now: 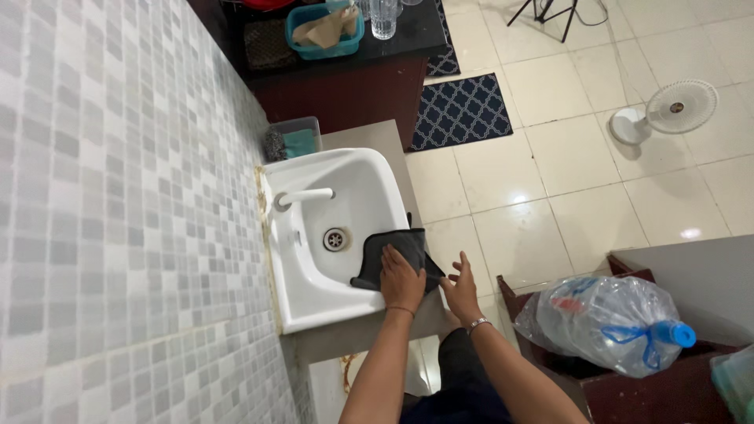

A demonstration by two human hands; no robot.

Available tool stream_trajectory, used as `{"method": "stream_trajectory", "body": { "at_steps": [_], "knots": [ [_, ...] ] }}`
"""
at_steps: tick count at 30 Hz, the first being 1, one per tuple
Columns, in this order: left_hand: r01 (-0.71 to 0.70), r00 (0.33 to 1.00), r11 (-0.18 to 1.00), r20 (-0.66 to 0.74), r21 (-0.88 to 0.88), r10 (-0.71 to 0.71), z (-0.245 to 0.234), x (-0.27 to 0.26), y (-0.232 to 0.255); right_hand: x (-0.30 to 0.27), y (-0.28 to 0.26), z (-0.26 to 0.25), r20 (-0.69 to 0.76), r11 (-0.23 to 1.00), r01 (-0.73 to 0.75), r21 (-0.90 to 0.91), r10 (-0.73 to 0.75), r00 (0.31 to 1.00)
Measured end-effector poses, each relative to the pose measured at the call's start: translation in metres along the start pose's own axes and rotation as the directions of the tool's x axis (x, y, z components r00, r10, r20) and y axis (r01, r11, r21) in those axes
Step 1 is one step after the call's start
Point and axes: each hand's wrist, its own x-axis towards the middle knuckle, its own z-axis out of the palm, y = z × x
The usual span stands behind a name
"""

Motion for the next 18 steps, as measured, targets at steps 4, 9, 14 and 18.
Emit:
{"method": "stream_trajectory", "body": {
  "at_steps": [4,9,14,18],
  "knots": [
    [0.169,0.971,0.981,-0.156,-0.099,-0.183,0.014,0.06,0.019,0.034,0.0,-0.016,0.066,0.996,-0.003,-0.094,0.009,0.998],
    [0.329,0.917,0.92,-0.162,-0.214,-0.365,0.002,0.174,0.031,0.108,-0.021,-0.04,0.21,0.979,0.047,-0.2,-0.004,0.978],
    [0.648,0.736,0.696,0.019,-0.31,-0.677,-0.018,0.263,0.036,0.187,-0.041,-0.061,0.393,0.942,0.156,-0.297,-0.028,0.919],
    [0.755,0.597,0.507,0.115,-0.417,-0.794,-0.031,0.29,0.037,0.241,-0.062,-0.053,0.461,0.898,0.287,-0.335,-0.11,0.881]
  ]
}}
